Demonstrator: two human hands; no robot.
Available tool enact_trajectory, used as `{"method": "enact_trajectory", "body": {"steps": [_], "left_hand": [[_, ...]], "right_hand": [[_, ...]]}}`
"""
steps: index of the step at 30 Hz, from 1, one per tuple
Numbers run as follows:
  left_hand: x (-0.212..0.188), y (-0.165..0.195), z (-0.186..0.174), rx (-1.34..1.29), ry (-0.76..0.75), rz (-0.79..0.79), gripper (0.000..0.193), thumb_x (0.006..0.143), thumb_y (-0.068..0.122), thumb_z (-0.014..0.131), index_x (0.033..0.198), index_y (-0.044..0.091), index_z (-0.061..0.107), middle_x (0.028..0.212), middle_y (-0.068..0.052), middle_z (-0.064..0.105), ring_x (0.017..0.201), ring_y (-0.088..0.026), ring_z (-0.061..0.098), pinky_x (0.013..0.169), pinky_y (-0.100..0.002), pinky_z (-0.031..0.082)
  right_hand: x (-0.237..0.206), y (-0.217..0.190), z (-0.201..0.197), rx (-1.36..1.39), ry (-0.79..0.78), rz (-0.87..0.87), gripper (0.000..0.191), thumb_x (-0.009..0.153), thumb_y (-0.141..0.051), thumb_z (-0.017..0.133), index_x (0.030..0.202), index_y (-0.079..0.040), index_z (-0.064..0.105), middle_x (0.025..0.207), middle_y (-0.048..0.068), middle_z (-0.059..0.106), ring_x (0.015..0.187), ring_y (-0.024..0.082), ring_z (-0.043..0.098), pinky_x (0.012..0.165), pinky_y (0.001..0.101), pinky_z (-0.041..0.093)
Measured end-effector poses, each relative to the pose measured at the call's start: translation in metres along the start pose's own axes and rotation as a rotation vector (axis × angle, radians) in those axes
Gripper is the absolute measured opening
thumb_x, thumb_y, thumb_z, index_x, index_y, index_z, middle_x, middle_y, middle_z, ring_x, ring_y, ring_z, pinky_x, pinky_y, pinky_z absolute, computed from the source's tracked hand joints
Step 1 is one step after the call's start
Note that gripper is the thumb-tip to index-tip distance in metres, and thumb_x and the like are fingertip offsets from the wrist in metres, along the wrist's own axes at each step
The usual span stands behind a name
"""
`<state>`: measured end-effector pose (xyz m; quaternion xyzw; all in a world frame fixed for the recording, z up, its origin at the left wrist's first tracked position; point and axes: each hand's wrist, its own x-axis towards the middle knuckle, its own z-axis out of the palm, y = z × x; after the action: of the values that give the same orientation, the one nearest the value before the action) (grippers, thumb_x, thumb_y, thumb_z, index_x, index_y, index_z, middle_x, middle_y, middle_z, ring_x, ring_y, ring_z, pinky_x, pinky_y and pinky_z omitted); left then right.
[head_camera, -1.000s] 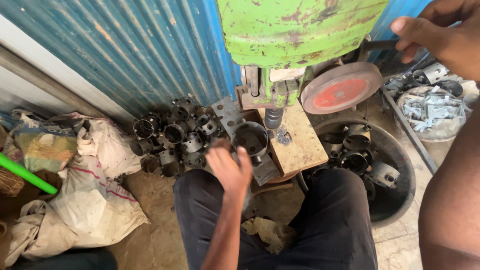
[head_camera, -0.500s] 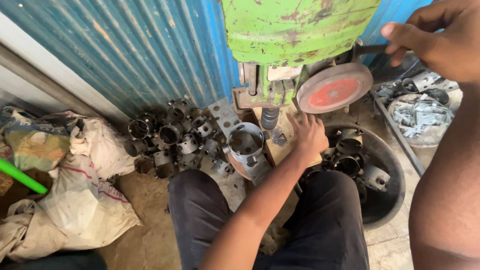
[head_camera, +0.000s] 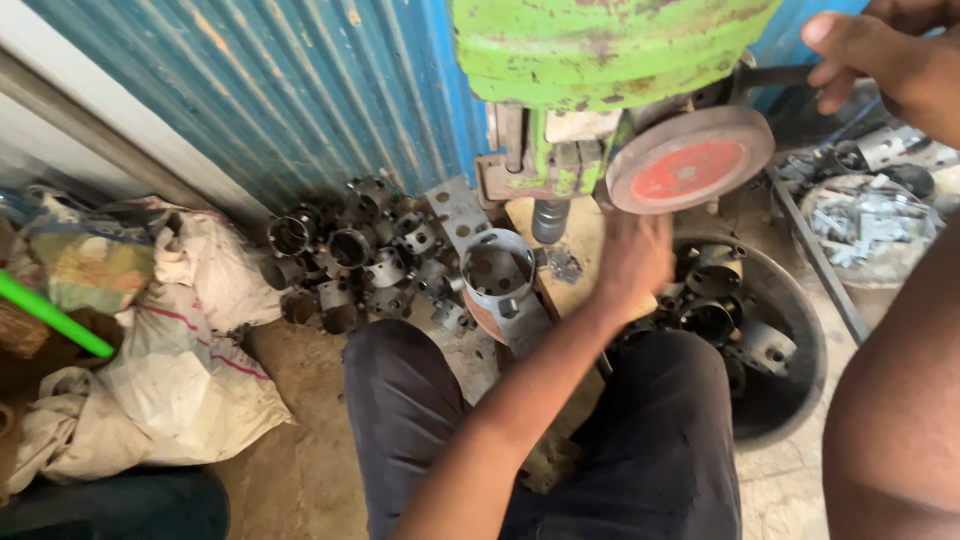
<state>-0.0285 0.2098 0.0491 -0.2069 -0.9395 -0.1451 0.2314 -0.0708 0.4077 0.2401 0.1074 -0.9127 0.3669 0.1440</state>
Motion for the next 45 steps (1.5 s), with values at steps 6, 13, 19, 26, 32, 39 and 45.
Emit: {"method": "enact_trajectory", "body": {"steps": [6, 13, 19, 26, 32, 39, 45], "left_hand": [[-0.104, 0.023, -0.020, -0.386, 0.067, 0.118, 0.059, 0.083, 0.024, 0.071, 0.136, 0.002, 0.059, 0.136, -0.021, 0.059, 0.137, -0.042, 0.051, 0.114, -0.064, 0.037], [-0.133, -0.032, 0.007, -0.132, -0.050, 0.165, 0.034, 0.095, 0.005, 0.064, 0.128, 0.002, 0.065, 0.136, -0.015, 0.063, 0.139, -0.034, 0.055, 0.124, -0.055, 0.036], [-0.133, -0.038, 0.007, -0.171, -0.060, 0.224, 0.035, 0.095, 0.005, 0.060, 0.129, -0.001, 0.066, 0.139, -0.016, 0.064, 0.136, -0.031, 0.058, 0.122, -0.048, 0.038], [-0.129, -0.046, 0.002, -0.178, -0.080, 0.235, 0.036, 0.094, 0.002, 0.057, 0.129, 0.000, 0.065, 0.139, -0.016, 0.065, 0.136, -0.029, 0.059, 0.123, -0.048, 0.037], [-0.128, -0.052, 0.000, -0.238, -0.096, 0.238, 0.037, 0.094, 0.001, 0.057, 0.130, 0.001, 0.065, 0.141, -0.013, 0.065, 0.135, -0.027, 0.060, 0.124, -0.050, 0.035], [-0.135, -0.055, 0.012, -0.210, 0.008, 0.274, 0.040, 0.091, 0.000, 0.063, 0.130, 0.007, 0.068, 0.140, -0.010, 0.067, 0.132, -0.027, 0.062, 0.125, -0.054, 0.033], [-0.163, -0.100, -0.017, -0.527, -0.015, -0.127, 0.022, 0.093, 0.037, 0.065, 0.110, 0.024, 0.072, 0.098, -0.001, 0.072, 0.095, -0.018, 0.068, 0.095, -0.034, 0.054]], "right_hand": [[0.005, 0.041, 0.002, 0.022, -0.012, -0.079, 0.045, 0.110, -0.035, 0.073, 0.083, 0.000, 0.066, 0.080, 0.015, 0.069, 0.065, 0.020, 0.064, 0.053, 0.0352, 0.042], [0.006, 0.024, 0.005, 0.097, -0.031, -0.210, 0.043, 0.112, -0.034, 0.070, 0.083, -0.002, 0.063, 0.077, 0.012, 0.066, 0.059, 0.011, 0.061, 0.057, 0.0256, 0.047], [-0.015, -0.025, -0.003, -0.028, 0.018, -0.041, 0.038, 0.103, -0.035, 0.071, 0.084, -0.002, 0.070, 0.068, 0.013, 0.065, 0.042, 0.009, 0.048, 0.040, 0.0276, 0.034], [-0.009, -0.005, -0.001, 0.011, -0.002, -0.099, 0.041, 0.110, -0.033, 0.072, 0.087, 0.000, 0.067, 0.078, 0.015, 0.068, 0.064, 0.015, 0.063, 0.055, 0.0262, 0.047], [-0.005, 0.025, -0.001, 0.010, -0.023, -0.077, 0.044, 0.114, -0.031, 0.072, 0.085, 0.002, 0.065, 0.080, 0.019, 0.068, 0.072, 0.023, 0.071, 0.060, 0.0328, 0.052], [-0.011, 0.004, 0.000, -0.014, -0.011, -0.059, 0.040, 0.112, -0.032, 0.069, 0.093, 0.003, 0.065, 0.088, 0.021, 0.069, 0.076, 0.023, 0.071, 0.052, 0.0313, 0.048], [-0.023, -0.027, 0.004, -0.073, -0.002, 0.001, 0.043, 0.109, -0.041, 0.062, 0.105, 0.002, 0.069, 0.090, 0.017, 0.071, 0.045, 0.023, 0.050, 0.041, 0.0315, 0.040]]}}
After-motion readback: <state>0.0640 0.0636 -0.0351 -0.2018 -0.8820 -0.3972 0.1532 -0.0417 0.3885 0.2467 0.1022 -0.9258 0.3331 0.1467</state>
